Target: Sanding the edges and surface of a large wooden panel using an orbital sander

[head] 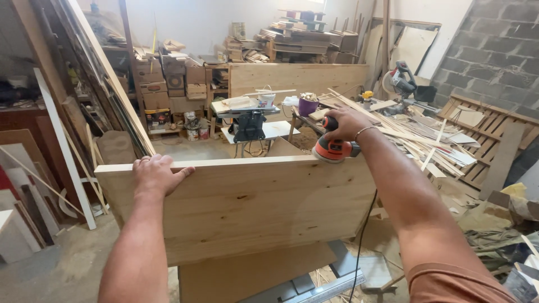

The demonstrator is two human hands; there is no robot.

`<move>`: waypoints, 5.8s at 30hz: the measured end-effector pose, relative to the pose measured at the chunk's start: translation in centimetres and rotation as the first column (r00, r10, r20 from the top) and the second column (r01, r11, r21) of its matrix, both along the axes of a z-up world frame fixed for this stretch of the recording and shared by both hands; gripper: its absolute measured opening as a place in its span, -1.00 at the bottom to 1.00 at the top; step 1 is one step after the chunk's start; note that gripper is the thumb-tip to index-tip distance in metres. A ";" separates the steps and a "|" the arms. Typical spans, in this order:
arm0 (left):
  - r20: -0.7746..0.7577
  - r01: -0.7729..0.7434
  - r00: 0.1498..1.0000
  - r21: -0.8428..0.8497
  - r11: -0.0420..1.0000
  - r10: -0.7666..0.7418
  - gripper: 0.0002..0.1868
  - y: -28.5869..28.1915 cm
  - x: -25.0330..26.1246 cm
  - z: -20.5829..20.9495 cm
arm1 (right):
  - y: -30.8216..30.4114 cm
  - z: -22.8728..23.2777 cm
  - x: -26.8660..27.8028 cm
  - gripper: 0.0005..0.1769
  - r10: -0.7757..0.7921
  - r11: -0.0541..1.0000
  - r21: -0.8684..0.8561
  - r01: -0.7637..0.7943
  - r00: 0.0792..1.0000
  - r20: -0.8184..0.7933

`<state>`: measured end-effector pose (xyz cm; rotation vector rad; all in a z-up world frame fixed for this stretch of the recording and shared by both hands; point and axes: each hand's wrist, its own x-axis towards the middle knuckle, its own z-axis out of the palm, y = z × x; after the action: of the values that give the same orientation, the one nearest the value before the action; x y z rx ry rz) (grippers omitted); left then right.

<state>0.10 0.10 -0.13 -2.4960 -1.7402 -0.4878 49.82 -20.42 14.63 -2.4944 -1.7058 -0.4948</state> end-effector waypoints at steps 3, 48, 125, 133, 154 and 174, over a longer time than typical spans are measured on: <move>-0.002 -0.009 1.000 0.006 1.000 0.009 -0.02 -0.4 0.0 0.4 | 0.6 -0.6 1.7 -0.16 0.019 1.000 0.018 -0.020 1.000 0.011; 0.082 0.065 0.994 0.027 0.998 -0.067 -0.01 -0.6 -0.4 -0.2 | 10.7 -0.4 -24.9 -0.12 0.325 0.945 -0.020 -0.326 0.945 -0.039; -0.186 -0.061 0.981 0.012 0.998 0.062 -0.03 1.6 0.4 0.2 | -8.1 1.2 13.7 -0.20 -0.186 0.981 -0.066 0.180 0.978 -0.094; -0.142 -0.019 0.990 -0.006 1.000 0.018 -0.04 0.2 0.5 1.2 | -5.1 1.1 8.9 -0.19 -0.090 0.994 -0.065 0.088 0.996 -0.024; -0.007 -0.017 1.000 0.027 0.999 0.018 -0.02 1.3 0.9 -0.5 | 3.6 -0.1 -7.2 -0.10 0.177 0.983 -0.050 -0.176 0.984 0.008; 0.006 0.014 1.000 0.002 1.000 -0.014 -0.08 0.5 1.0 0.0 | 9.4 0.0 -20.0 -0.14 0.300 0.952 -0.054 -0.301 0.954 -0.026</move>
<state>1.12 0.56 -0.12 -2.5090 -1.7250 -0.4982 29.81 -10.98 14.64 -2.2051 -2.0701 -0.3982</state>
